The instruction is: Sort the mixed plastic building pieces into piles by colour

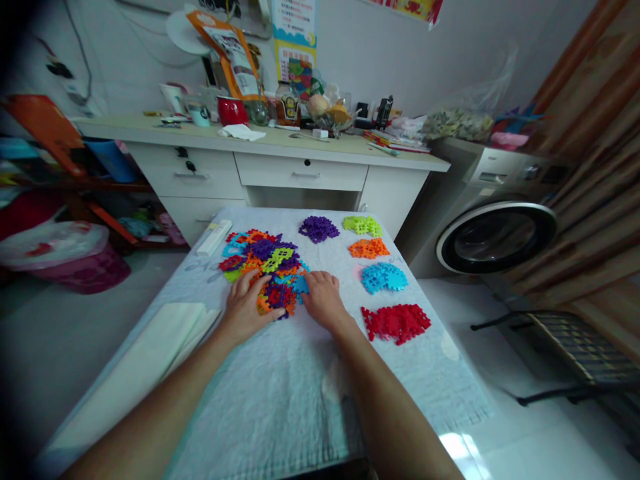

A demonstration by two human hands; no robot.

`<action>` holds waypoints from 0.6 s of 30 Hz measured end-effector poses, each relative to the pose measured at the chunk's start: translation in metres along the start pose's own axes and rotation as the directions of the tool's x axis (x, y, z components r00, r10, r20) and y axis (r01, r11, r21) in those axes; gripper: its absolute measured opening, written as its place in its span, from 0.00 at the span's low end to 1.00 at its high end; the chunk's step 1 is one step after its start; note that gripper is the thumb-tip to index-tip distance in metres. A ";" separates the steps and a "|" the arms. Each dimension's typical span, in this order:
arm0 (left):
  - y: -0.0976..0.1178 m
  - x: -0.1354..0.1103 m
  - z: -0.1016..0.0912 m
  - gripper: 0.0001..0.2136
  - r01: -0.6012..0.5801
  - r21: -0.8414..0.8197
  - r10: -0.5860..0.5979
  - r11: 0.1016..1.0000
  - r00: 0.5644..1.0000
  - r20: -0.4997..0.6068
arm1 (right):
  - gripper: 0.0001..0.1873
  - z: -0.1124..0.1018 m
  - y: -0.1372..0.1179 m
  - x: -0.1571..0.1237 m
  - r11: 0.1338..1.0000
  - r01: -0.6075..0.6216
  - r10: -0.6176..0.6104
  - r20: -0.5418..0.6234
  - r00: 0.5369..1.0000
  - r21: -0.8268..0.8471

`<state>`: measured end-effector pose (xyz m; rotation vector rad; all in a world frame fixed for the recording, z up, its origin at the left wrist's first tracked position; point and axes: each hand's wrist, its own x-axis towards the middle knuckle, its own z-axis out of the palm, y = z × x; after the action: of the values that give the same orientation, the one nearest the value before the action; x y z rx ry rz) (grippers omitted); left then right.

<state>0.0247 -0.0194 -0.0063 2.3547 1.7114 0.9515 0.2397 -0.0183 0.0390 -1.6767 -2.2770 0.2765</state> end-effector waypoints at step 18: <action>0.001 0.001 -0.002 0.33 0.008 0.003 -0.008 1.000 1.000 0.017 | 0.14 -0.054 0.058 -0.012 0.947 -0.315 0.291 -0.261 0.920 -0.057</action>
<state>0.0250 -0.0196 -0.0038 2.3488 1.7159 0.9251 0.3144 -0.0137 0.0693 -1.9907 -1.8733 0.0142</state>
